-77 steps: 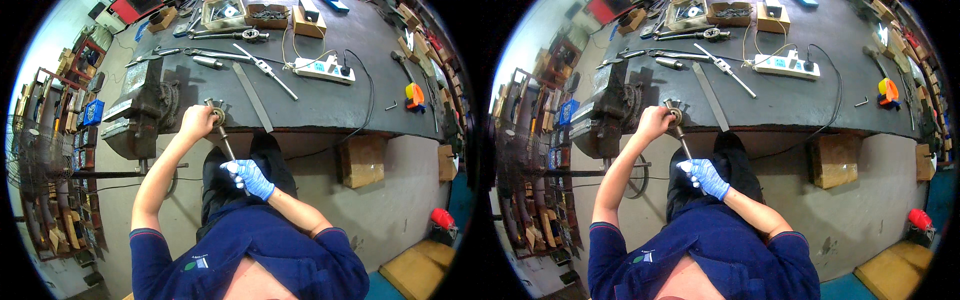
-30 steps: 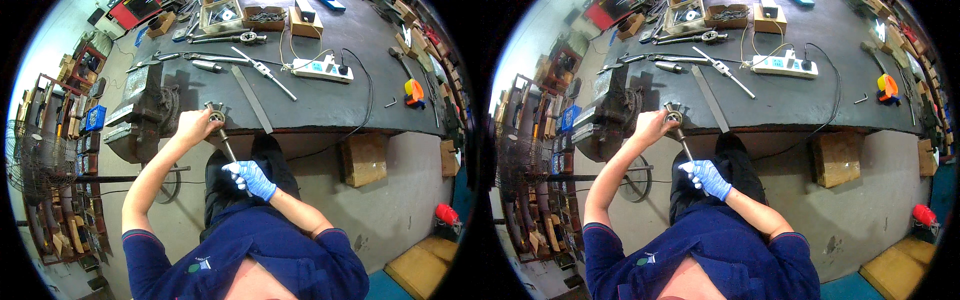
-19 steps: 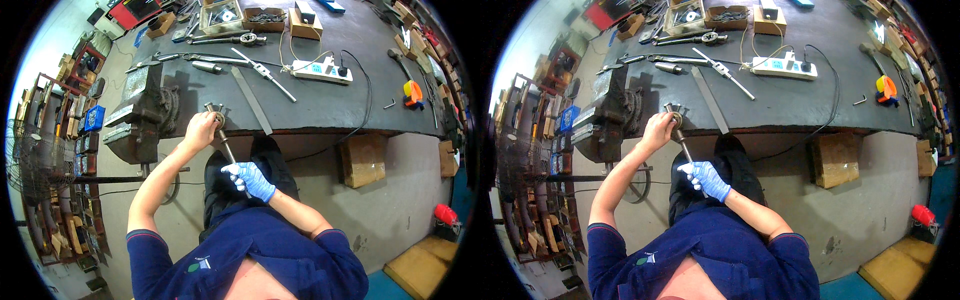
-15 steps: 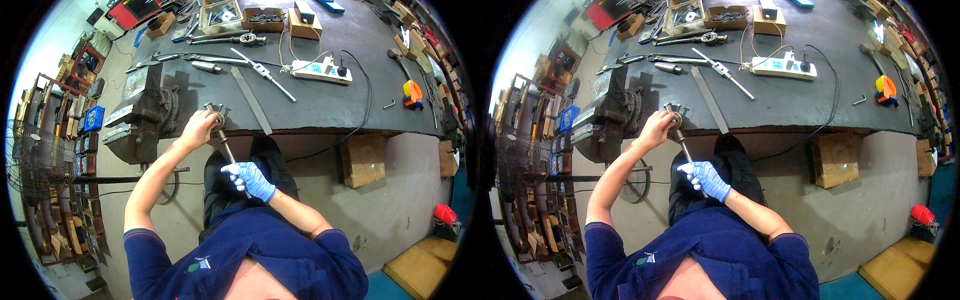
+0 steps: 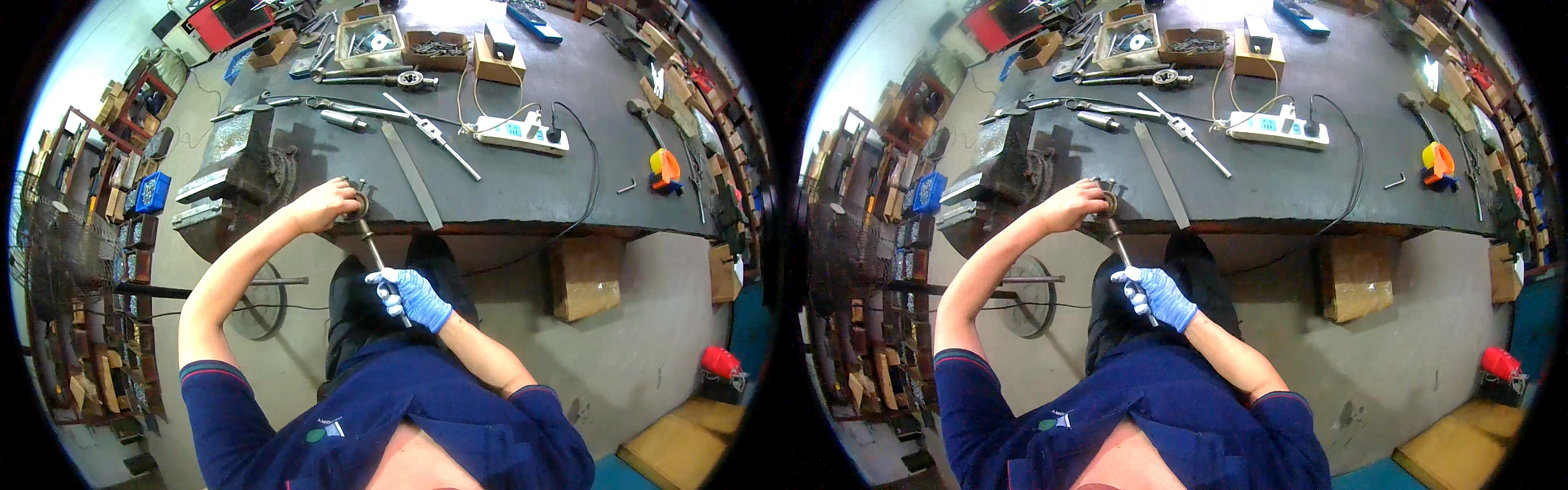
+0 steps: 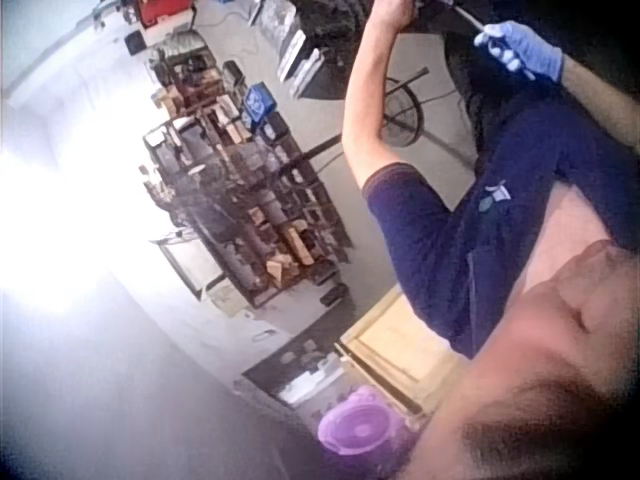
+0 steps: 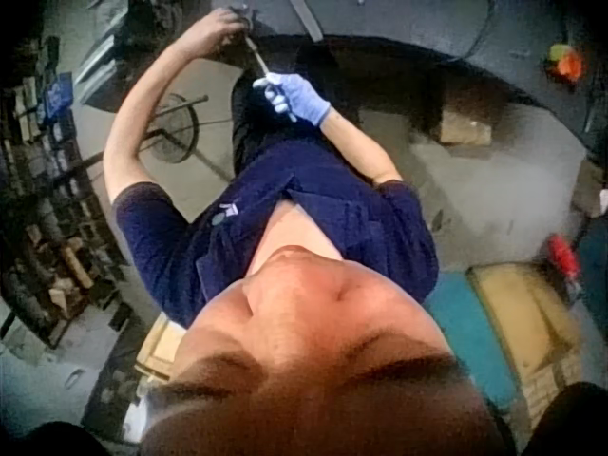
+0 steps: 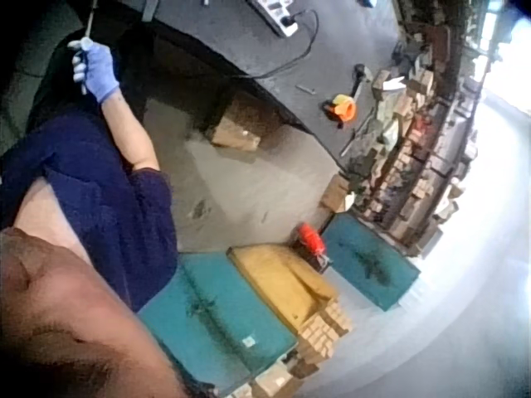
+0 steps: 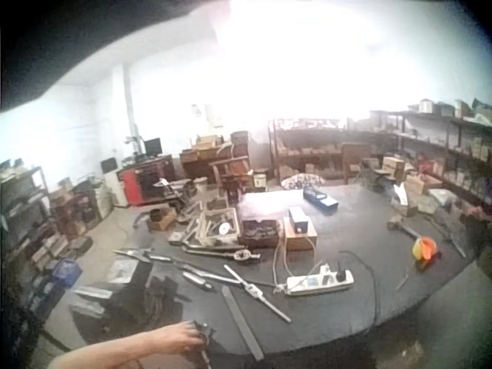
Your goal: The person uses a die and handle to create threads on a metal rod held in a vise, turning the handle repeatedly and periodically wiping the rod.
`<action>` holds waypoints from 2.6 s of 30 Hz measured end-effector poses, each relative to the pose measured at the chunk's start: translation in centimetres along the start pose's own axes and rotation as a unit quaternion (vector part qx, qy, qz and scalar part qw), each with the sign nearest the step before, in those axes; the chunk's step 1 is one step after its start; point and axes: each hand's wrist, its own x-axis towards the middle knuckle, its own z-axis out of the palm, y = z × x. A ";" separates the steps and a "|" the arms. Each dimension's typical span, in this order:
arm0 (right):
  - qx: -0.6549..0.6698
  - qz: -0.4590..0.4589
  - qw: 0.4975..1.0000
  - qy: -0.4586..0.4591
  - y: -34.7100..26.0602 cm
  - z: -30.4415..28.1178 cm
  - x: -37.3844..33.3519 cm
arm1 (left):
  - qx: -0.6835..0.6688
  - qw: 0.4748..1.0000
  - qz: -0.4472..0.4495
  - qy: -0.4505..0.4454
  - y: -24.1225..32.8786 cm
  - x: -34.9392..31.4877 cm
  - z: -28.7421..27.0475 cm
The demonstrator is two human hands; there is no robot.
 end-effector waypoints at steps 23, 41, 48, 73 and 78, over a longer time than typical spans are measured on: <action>0.177 0.125 0.972 -0.092 -1.1 -2.2 0.5 | 0.094 0.981 -0.031 0.166 1.1 -0.8 4.2; -0.329 -0.079 0.937 -0.087 -7.1 10.9 -1.7 | 0.038 0.903 -0.090 0.419 11.9 -9.8 -6.0; -0.571 -0.222 0.782 -0.116 -12.2 20.2 0.6 | -0.296 0.517 -0.451 0.665 16.8 -20.1 6.6; -0.836 -0.162 0.523 -0.015 -13.0 25.9 13.3 | -0.385 0.695 -0.395 0.460 7.8 -19.6 18.7; -0.838 -0.120 0.531 0.015 -13.1 26.8 13.6 | -0.442 0.679 -0.397 0.432 8.1 -21.2 16.5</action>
